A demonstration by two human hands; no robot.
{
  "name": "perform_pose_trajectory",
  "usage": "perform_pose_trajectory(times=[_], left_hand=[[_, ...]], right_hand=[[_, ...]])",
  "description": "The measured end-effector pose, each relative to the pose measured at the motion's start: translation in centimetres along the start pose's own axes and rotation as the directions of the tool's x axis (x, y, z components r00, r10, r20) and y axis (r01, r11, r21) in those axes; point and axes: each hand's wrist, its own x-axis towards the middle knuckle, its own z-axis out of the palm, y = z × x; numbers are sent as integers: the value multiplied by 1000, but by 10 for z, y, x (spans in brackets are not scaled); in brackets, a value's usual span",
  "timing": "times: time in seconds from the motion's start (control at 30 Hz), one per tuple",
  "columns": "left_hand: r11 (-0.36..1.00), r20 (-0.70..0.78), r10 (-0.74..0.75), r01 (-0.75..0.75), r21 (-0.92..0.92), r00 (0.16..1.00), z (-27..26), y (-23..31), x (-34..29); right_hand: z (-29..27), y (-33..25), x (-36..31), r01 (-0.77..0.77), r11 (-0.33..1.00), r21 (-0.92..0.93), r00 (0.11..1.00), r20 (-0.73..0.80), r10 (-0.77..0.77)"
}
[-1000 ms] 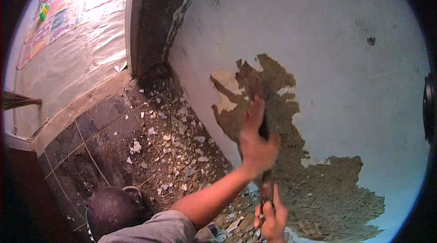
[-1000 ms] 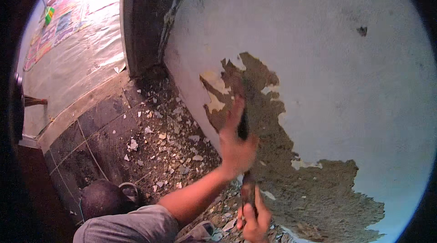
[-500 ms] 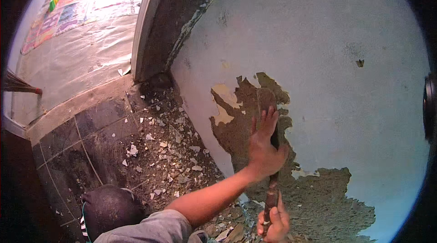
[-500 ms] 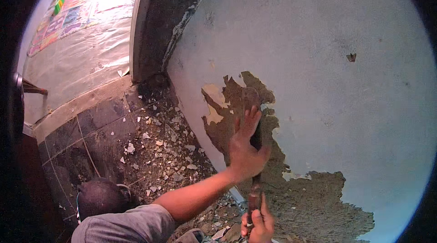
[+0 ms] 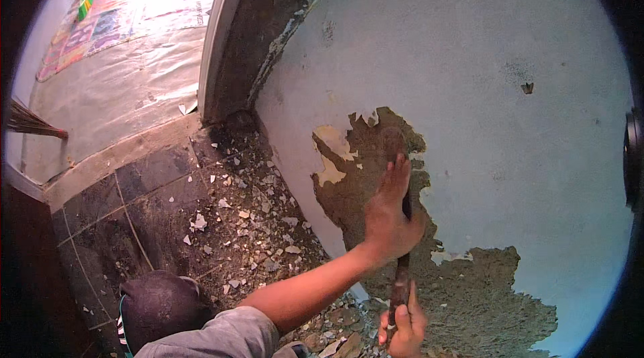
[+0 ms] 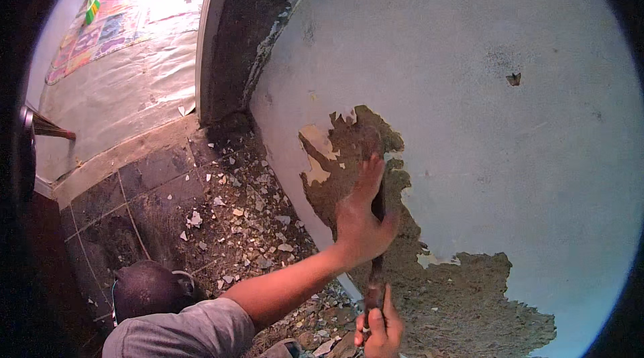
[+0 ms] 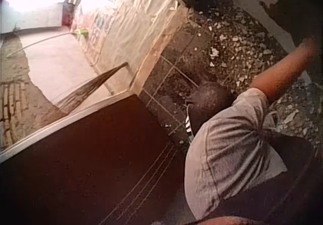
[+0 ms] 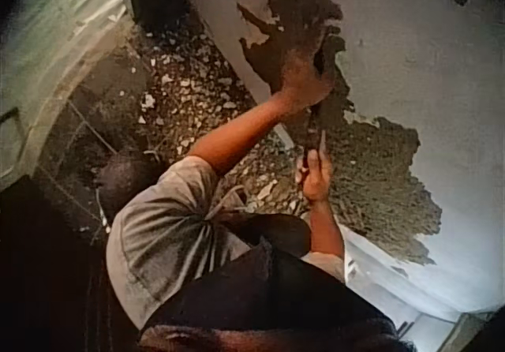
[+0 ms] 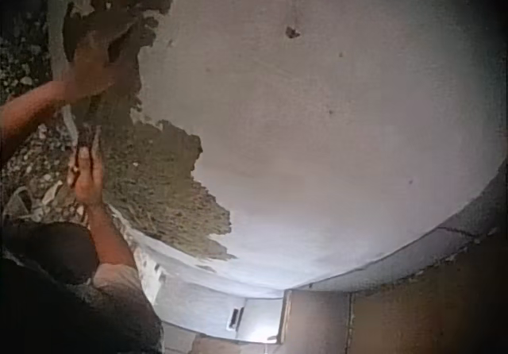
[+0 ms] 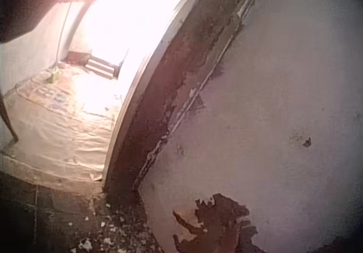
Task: The person scrapes old plaster or paint from a wall using a metal scraping tool.
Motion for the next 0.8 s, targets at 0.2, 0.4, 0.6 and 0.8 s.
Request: perform_pose_trajectory(times=[0.2,0.4,0.6,0.8], left_hand=[[996,-61,50,-45,82,997,-1,-31,27],[999,-13,38,-38,5,999,2,-21,8],[996,-17,60,-59,70,998,1,-40,28],[993,-14,106,-106,48,994,-1,-37,9]], right_hand=[[13,9,46,4,1000,-8,1000,31,-4],[-1,21,26,6,996,85,998,70,-12],[14,38,60,-8,995,103,999,33,4],[7,63,48,-52,995,91,996,82,44]])
